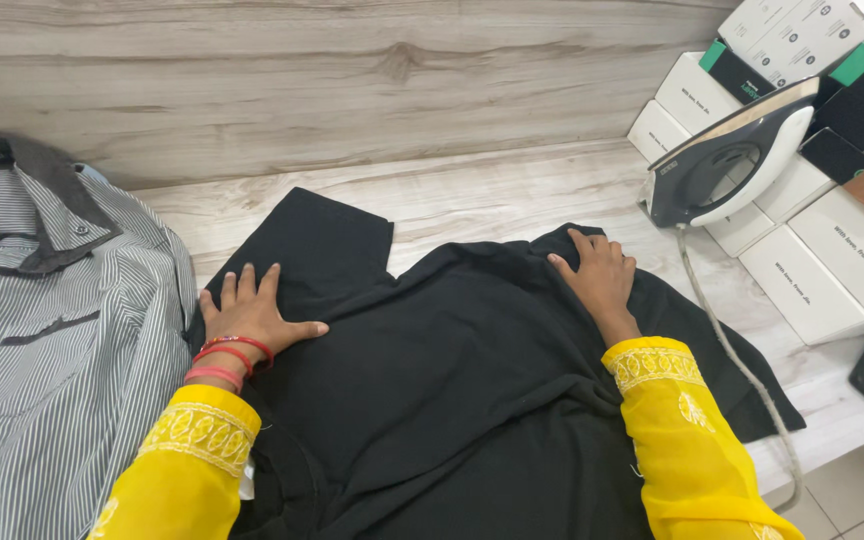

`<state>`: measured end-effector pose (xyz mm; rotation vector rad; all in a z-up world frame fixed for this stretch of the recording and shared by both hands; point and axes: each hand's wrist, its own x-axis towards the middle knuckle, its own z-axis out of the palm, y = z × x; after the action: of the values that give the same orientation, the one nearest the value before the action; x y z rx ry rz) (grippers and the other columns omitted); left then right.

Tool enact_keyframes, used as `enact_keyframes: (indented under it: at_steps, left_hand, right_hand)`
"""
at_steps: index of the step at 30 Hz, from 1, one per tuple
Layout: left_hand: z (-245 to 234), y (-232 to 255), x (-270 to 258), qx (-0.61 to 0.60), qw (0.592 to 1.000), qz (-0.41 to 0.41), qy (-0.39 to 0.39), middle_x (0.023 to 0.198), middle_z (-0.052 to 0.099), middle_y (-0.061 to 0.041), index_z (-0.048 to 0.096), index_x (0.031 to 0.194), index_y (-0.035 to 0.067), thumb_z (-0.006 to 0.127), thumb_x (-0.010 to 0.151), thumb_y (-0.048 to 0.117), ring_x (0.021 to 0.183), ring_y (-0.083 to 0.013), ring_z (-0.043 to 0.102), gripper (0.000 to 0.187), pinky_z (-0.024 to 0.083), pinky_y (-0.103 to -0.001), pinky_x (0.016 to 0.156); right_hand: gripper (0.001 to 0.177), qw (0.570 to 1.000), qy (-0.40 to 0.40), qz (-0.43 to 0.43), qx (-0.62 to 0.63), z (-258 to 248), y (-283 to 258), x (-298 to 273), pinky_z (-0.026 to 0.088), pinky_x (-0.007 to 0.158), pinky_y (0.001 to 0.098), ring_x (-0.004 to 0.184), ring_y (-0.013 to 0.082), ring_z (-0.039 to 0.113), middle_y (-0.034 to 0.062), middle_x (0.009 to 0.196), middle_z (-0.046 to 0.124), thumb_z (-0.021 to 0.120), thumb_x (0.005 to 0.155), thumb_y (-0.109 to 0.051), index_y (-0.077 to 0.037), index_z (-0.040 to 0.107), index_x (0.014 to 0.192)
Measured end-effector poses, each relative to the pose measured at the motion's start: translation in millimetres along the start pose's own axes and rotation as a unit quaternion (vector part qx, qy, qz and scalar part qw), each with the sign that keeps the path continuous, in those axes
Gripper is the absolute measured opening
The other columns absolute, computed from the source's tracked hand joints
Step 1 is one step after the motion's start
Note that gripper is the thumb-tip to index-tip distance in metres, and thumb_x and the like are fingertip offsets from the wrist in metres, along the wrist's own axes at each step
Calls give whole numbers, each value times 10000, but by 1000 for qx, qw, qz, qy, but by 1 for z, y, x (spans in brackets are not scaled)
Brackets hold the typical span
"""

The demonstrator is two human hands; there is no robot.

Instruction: The person irons a black t-shirt on a flat surface using a handheld iron. They smooth the fabric with one hand while moving the iron over the body and sleeves, then flip the shirt to iron the other side.

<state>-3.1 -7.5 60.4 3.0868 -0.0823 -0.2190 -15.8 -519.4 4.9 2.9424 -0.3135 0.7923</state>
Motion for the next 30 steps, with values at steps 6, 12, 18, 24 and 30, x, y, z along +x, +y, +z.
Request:
enact_keyframes:
  at_steps: [6, 12, 18, 24, 30]
  left_hand:
    - [34, -10, -11, -47, 993, 54, 88, 1682, 302, -99, 409, 1554, 230, 639, 707, 854, 1575, -299, 218, 1076, 206, -545, 1235]
    - [8, -42, -6, 15, 992, 110, -55, 1684, 120, -93, 247, 1586, 319, 863, 555, 763, 1558, -348, 77, 1281, 157, -554, 1216]
    - [-21, -43, -10, -17, 992, 28, -119, 1587, 412, -65, 181, 1650, 319, 914, 591, 581, 1442, -303, 449, 1315, 462, -499, 1125]
    - [-30, -30, 5, 102, 983, 54, -142, 1415, 660, -44, 544, 1472, 319, 774, 849, 453, 1311, -266, 633, 677, 539, -425, 1074]
    - [-42, -78, 91, -26, 999, -24, -7, 1341, 684, -152, 679, 1357, 222, 635, 949, 338, 1236, -390, 648, 427, 522, -498, 1034]
  right_hand:
    - [689, 992, -115, 37, 39, -15, -3, 7, 427, 967, 540, 1199, 284, 602, 90, 1255, 653, 663, 900, -635, -258, 574, 1469]
    - [1055, 874, -383, -59, 293, -36, 62, 38, 442, 1069, 442, 1289, 353, 577, 246, 1344, 598, 825, 691, -497, -179, 336, 1570]
    - [861, 888, -435, -98, 110, -34, 64, 41, 538, 1007, 418, 1184, 361, 680, 217, 1274, 698, 838, 706, -433, -112, 513, 1436]
    - [521, 929, -365, -21, -54, -56, 26, 42, 523, 967, 502, 1169, 372, 656, 169, 1228, 705, 705, 916, -447, -150, 635, 1338]
    - [405, 877, -140, 184, 420, -54, 18, 100, 524, 855, 510, 1087, 374, 693, 215, 1223, 723, 658, 966, -293, -75, 648, 1307]
